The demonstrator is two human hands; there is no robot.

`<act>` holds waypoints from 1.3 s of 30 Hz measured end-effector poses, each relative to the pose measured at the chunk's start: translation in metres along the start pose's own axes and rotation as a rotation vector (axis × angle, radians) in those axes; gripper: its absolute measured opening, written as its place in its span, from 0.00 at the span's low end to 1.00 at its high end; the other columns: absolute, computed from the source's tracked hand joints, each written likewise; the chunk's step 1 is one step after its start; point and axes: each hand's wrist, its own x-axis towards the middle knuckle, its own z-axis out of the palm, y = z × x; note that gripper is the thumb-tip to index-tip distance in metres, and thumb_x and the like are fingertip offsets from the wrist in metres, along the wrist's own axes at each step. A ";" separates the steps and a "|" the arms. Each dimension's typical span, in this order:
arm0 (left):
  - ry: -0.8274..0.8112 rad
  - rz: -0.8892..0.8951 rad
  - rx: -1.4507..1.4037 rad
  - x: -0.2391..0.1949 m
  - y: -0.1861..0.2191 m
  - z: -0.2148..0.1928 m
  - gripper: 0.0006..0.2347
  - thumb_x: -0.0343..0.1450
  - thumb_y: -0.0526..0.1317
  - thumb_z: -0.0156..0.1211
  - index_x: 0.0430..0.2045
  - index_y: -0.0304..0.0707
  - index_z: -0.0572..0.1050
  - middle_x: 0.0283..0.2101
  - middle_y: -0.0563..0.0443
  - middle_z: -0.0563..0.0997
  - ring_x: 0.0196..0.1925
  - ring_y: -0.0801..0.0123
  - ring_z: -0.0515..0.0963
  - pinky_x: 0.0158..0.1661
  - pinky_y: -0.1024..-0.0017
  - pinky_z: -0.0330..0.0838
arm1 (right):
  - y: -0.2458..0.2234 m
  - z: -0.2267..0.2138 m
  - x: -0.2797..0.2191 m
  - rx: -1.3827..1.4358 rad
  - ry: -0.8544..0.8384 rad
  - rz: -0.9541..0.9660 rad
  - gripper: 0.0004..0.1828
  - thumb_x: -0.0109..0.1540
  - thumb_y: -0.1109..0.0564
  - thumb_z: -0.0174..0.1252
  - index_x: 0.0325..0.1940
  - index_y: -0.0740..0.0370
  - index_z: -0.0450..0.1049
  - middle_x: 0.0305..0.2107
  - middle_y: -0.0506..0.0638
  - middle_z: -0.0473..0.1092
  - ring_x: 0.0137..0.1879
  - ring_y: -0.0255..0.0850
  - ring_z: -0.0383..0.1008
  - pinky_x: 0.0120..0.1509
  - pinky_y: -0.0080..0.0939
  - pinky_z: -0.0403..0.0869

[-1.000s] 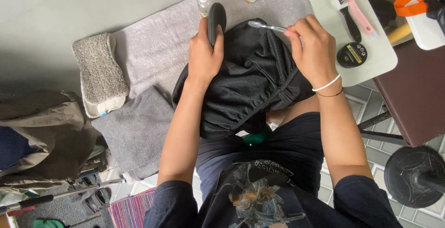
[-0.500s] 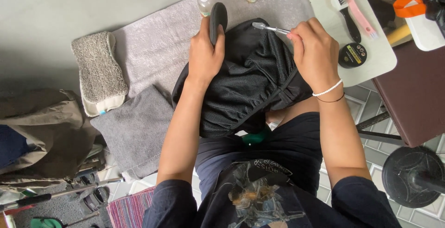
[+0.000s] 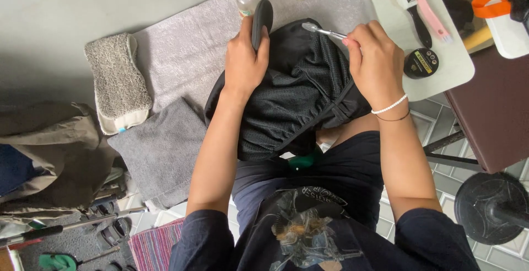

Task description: The person uses a small brush to scrub the interior of a black fabric bag placed on a table. They repeatedly rub the inner surface with the brush, occasionally repositioning the bag and adjusting their grip. The person continues scrubbing different sections of the bag's interior throughout the clip.

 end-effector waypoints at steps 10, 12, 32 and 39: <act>-0.043 -0.025 0.033 -0.001 0.001 -0.002 0.09 0.76 0.41 0.47 0.47 0.40 0.68 0.29 0.40 0.82 0.25 0.44 0.79 0.27 0.55 0.69 | -0.006 0.004 0.006 0.208 0.138 -0.073 0.07 0.74 0.66 0.58 0.41 0.68 0.71 0.35 0.56 0.69 0.39 0.49 0.72 0.40 0.45 0.69; -0.030 0.019 0.025 0.000 0.001 -0.001 0.09 0.77 0.41 0.47 0.47 0.37 0.68 0.26 0.42 0.80 0.21 0.50 0.78 0.24 0.57 0.69 | -0.003 0.009 0.009 0.106 0.048 -0.080 0.07 0.74 0.63 0.59 0.42 0.64 0.71 0.38 0.53 0.69 0.36 0.52 0.71 0.32 0.50 0.69; -0.049 0.045 0.083 -0.004 -0.007 0.003 0.10 0.77 0.40 0.47 0.49 0.38 0.66 0.27 0.41 0.80 0.21 0.47 0.77 0.24 0.55 0.68 | 0.004 0.008 0.011 -0.031 0.078 -0.137 0.10 0.75 0.62 0.59 0.39 0.64 0.74 0.35 0.52 0.69 0.33 0.52 0.65 0.43 0.49 0.64; -0.046 0.045 0.091 -0.003 -0.008 0.004 0.10 0.76 0.40 0.48 0.48 0.37 0.66 0.27 0.42 0.80 0.22 0.48 0.77 0.23 0.56 0.67 | -0.011 0.007 0.011 -0.132 0.144 -0.109 0.12 0.75 0.61 0.58 0.37 0.65 0.69 0.34 0.54 0.66 0.34 0.52 0.64 0.40 0.49 0.62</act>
